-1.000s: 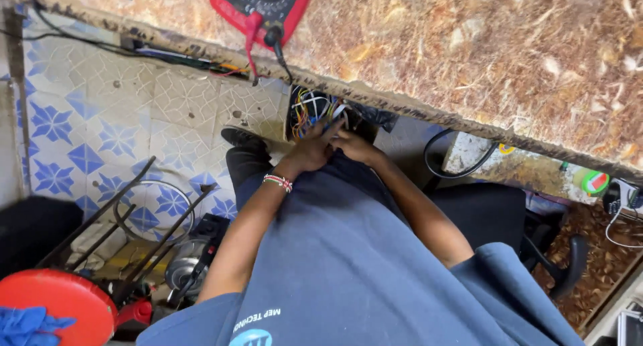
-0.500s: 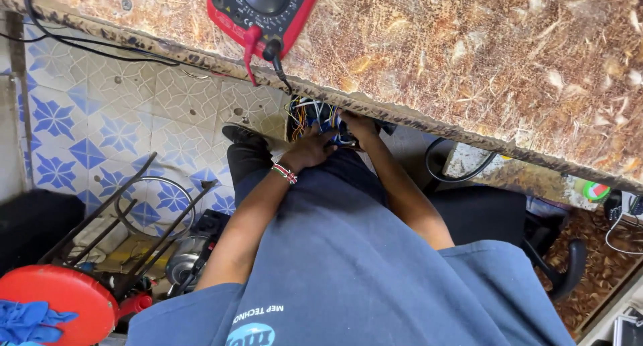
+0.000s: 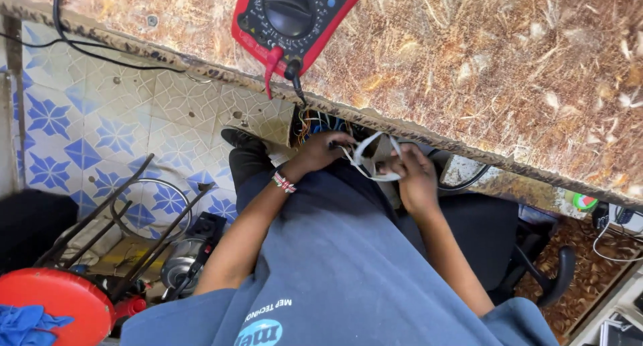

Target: Stripping insulation from electrical wires using pliers and inspecting a ribbon cable connector on a repair bench.

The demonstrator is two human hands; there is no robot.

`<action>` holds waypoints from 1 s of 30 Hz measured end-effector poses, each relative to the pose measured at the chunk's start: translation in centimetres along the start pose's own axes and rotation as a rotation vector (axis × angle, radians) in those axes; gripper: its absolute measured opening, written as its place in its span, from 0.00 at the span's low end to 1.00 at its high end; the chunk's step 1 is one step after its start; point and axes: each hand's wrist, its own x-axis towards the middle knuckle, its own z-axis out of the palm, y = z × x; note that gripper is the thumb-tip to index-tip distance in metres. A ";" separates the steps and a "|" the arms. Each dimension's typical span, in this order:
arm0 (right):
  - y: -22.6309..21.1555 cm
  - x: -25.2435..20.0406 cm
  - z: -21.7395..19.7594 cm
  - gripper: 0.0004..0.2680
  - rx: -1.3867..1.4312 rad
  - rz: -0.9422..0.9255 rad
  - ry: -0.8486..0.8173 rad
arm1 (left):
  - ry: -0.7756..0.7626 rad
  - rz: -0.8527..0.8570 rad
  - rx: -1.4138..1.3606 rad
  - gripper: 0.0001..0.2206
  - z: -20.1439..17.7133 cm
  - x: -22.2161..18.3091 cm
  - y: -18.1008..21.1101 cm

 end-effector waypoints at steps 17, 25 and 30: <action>-11.7 -8.3 2.6 0.12 0.646 0.111 -0.540 | -0.107 -0.010 -0.989 0.32 -4.5 -11.1 14.5; -13.1 -7.0 2.4 0.11 0.449 -0.067 -0.540 | 0.097 0.230 -1.093 0.22 -7.1 -16.3 20.2; -11.8 -6.4 2.8 0.11 0.272 -0.163 -0.514 | 0.283 0.274 -0.949 0.21 -6.8 -17.8 22.4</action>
